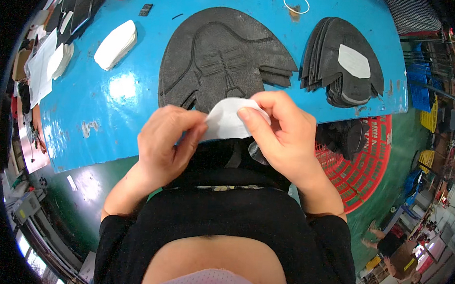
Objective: The person peels the backing off adhesive patches, sticks them onto shoe upper components, presses them down, and stacks the finished components by hand.
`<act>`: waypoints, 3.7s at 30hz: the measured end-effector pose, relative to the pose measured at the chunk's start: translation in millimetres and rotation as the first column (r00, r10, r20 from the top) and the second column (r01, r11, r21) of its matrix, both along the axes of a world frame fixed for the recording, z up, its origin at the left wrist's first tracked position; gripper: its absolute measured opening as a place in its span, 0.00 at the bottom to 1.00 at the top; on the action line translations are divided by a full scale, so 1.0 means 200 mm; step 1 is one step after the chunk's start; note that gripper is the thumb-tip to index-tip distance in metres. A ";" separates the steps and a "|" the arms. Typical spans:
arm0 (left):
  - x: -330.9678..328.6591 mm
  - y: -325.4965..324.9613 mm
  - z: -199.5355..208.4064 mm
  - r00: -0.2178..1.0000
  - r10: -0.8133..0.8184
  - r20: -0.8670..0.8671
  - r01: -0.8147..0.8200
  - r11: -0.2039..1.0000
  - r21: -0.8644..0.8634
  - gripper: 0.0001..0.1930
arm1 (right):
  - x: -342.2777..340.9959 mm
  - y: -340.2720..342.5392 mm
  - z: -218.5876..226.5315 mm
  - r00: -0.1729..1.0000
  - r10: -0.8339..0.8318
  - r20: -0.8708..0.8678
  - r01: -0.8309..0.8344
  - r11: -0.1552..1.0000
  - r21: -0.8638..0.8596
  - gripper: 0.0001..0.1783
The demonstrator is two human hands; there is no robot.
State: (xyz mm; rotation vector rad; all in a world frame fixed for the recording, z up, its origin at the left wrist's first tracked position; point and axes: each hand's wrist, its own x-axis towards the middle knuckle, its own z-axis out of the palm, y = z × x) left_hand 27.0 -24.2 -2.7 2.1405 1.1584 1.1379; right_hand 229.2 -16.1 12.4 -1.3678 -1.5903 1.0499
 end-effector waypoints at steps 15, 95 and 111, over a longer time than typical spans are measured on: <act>0.04 0.31 -0.03 0.956 0.215 -0.200 -0.193 0.973 0.126 0.05 | -0.08 0.35 -0.06 0.846 -0.172 0.505 -0.059 0.911 0.408 0.08; 0.00 0.38 -0.04 0.872 0.297 -0.389 -0.186 0.936 0.297 0.18 | -0.08 0.38 -0.13 0.903 -0.153 0.402 -0.003 0.932 0.362 0.08; -0.07 0.19 0.00 0.719 -0.109 -0.687 0.095 0.994 -0.057 0.47 | 0.02 0.28 -0.06 0.511 -0.002 0.860 -0.455 0.848 0.272 0.24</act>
